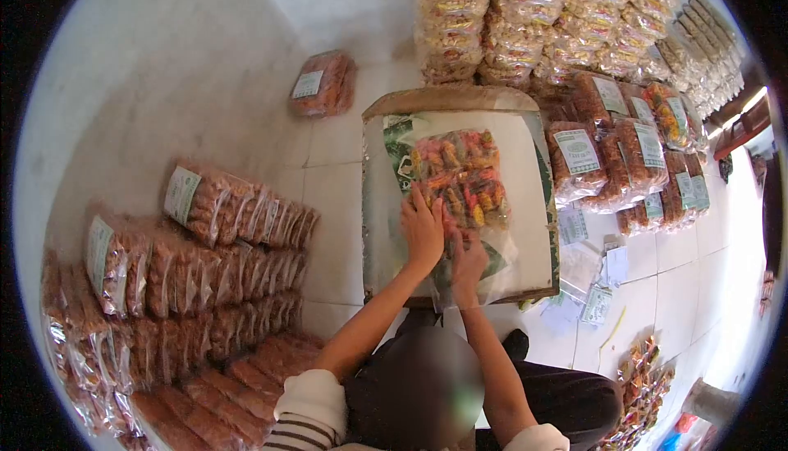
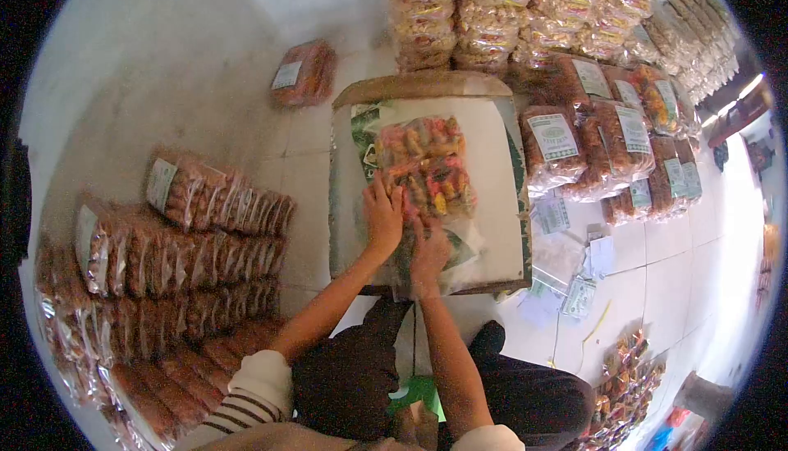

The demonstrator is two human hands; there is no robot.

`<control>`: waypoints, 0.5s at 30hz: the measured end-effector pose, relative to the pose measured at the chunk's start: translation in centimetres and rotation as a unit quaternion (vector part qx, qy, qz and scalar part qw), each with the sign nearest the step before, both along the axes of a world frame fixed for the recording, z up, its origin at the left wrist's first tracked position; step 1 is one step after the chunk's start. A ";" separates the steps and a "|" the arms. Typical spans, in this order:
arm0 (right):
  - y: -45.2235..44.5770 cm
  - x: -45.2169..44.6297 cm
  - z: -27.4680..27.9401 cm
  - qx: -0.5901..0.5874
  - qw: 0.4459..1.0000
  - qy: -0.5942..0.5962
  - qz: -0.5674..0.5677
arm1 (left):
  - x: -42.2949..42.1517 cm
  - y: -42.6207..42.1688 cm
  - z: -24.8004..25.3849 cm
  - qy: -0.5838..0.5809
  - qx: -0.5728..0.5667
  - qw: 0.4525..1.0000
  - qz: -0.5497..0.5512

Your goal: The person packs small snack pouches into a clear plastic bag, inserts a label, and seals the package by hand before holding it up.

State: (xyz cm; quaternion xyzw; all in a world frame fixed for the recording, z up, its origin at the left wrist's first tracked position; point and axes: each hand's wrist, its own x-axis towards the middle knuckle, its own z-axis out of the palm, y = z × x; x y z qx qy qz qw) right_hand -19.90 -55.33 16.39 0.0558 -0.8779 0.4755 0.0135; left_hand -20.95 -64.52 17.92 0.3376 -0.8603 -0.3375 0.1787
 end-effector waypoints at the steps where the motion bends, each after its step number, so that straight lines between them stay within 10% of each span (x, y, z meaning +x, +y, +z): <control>1: 0.5 0.2 -0.1 0.001 1.000 0.004 -0.004 | -0.2 0.0 0.7 0.004 0.001 1.000 -0.004; 7: 2.3 1.5 -3.1 -0.147 0.979 0.109 -0.093 | -1.7 0.4 2.6 0.053 -0.302 0.901 -0.307; 9: 2.6 1.0 -3.5 0.092 0.984 0.142 0.049 | -1.7 1.0 2.3 0.010 -0.312 0.883 -0.351; 15: 2.3 0.9 -2.6 0.209 0.966 0.119 0.097 | -1.8 1.2 2.6 0.018 -0.328 0.872 -0.362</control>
